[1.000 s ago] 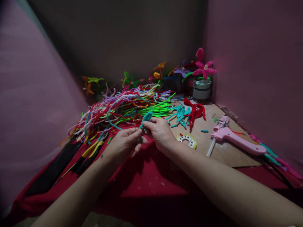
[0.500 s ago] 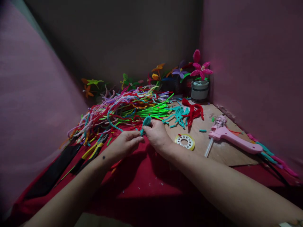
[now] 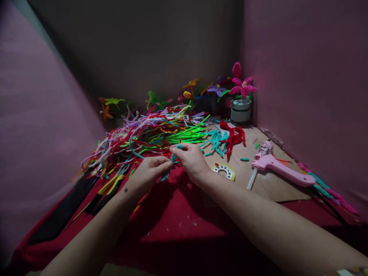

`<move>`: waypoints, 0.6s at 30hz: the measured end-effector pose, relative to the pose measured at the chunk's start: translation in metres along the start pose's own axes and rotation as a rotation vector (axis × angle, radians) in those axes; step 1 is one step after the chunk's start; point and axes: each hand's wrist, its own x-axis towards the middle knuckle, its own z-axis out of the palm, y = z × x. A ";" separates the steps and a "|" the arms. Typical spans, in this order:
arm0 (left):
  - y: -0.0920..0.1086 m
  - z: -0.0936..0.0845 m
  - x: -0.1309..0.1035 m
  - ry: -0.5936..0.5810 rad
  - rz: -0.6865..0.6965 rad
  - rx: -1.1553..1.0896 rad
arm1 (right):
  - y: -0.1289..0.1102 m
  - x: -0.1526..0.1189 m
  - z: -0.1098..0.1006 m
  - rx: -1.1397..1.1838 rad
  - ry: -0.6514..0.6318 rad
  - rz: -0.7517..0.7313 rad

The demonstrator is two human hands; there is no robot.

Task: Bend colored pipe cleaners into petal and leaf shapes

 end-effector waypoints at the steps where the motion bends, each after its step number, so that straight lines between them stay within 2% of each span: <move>1: 0.000 0.000 0.000 -0.011 0.004 -0.012 | -0.001 0.000 0.000 -0.024 0.011 -0.022; 4: -0.001 -0.001 0.002 -0.027 0.011 -0.078 | -0.004 0.000 0.000 -0.061 0.009 -0.033; 8: -0.002 -0.001 0.003 0.011 -0.043 -0.114 | -0.001 0.000 0.002 -0.041 -0.030 -0.007; 11: -0.003 -0.003 0.003 -0.033 -0.082 -0.089 | 0.002 0.000 0.001 -0.095 -0.038 -0.002; 13: -0.003 -0.006 0.005 -0.041 -0.090 -0.080 | -0.001 -0.002 0.001 -0.238 0.039 -0.151; 16: -0.003 -0.010 0.016 0.035 -0.029 -0.092 | -0.010 -0.014 0.003 -0.496 0.198 -0.599; 17: -0.002 -0.010 0.022 0.059 0.011 -0.095 | -0.012 -0.020 0.005 -0.539 0.160 -0.724; 18: 0.000 -0.008 0.029 0.069 0.045 -0.084 | -0.014 -0.026 0.007 -0.578 0.058 -0.818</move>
